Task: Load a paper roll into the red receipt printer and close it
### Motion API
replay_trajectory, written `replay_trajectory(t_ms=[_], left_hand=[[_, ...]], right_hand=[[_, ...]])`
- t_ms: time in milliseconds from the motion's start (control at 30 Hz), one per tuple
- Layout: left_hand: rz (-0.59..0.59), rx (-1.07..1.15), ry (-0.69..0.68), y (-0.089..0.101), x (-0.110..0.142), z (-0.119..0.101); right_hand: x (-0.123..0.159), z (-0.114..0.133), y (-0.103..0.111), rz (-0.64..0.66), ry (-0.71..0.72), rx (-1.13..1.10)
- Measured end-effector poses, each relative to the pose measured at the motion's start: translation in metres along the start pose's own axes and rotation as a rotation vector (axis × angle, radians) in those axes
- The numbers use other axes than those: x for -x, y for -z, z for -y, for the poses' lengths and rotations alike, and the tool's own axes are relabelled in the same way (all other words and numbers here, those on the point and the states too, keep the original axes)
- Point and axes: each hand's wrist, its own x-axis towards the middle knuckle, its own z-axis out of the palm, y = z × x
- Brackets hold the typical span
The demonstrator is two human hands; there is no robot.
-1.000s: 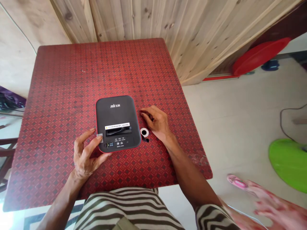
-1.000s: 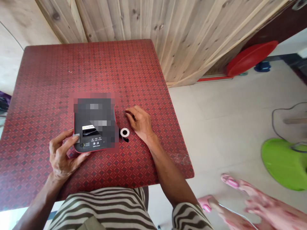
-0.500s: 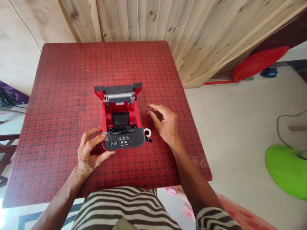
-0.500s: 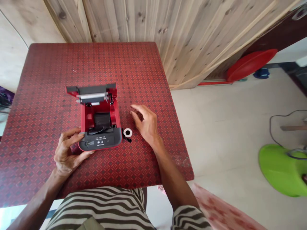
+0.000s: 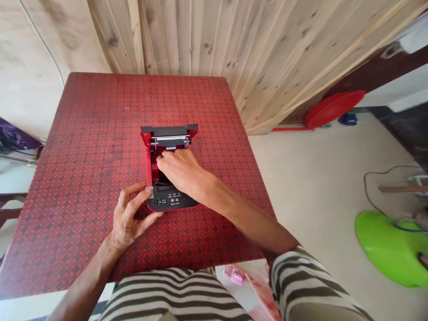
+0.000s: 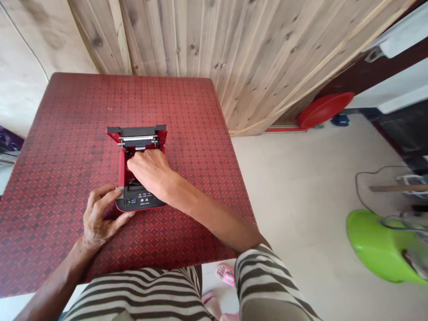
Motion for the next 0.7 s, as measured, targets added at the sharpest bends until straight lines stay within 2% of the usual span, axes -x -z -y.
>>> replay_trajectory(t_ms=[100,233,300,400,467,567,633,700], left_hand=[[-0.008,0.016,-0.005,-0.001,0.0,0.0],[-0.001,0.035,-0.009,-0.002,-0.001,0.0],[-0.001,0.033,-0.011,-0.001,-0.002,0.0],[-0.005,0.026,-0.013,-0.001,-0.004,0.0],[-0.012,0.025,-0.021,0.0,-0.005,0.0],[-0.027,0.019,-0.045,0.0,-0.006,0.0],[-0.031,0.013,-0.058,-0.001,-0.006,0.0],[-0.036,0.005,-0.063,-0.001,-0.006,0.001]], right_hand=[[0.001,-0.002,-0.001,-0.015,0.025,-0.02],[0.021,-0.006,0.0,-0.127,-0.024,-0.109],[0.038,-0.011,0.001,-0.241,0.0,-0.226],[0.065,-0.031,-0.004,-0.495,0.049,-0.566],[0.077,-0.05,-0.017,-0.657,0.006,-0.811],[0.081,-0.077,-0.051,-0.822,-0.142,-1.077],[0.075,-0.088,-0.079,-0.84,-0.252,-1.169],[0.065,-0.093,-0.104,-0.804,-0.325,-1.212]])
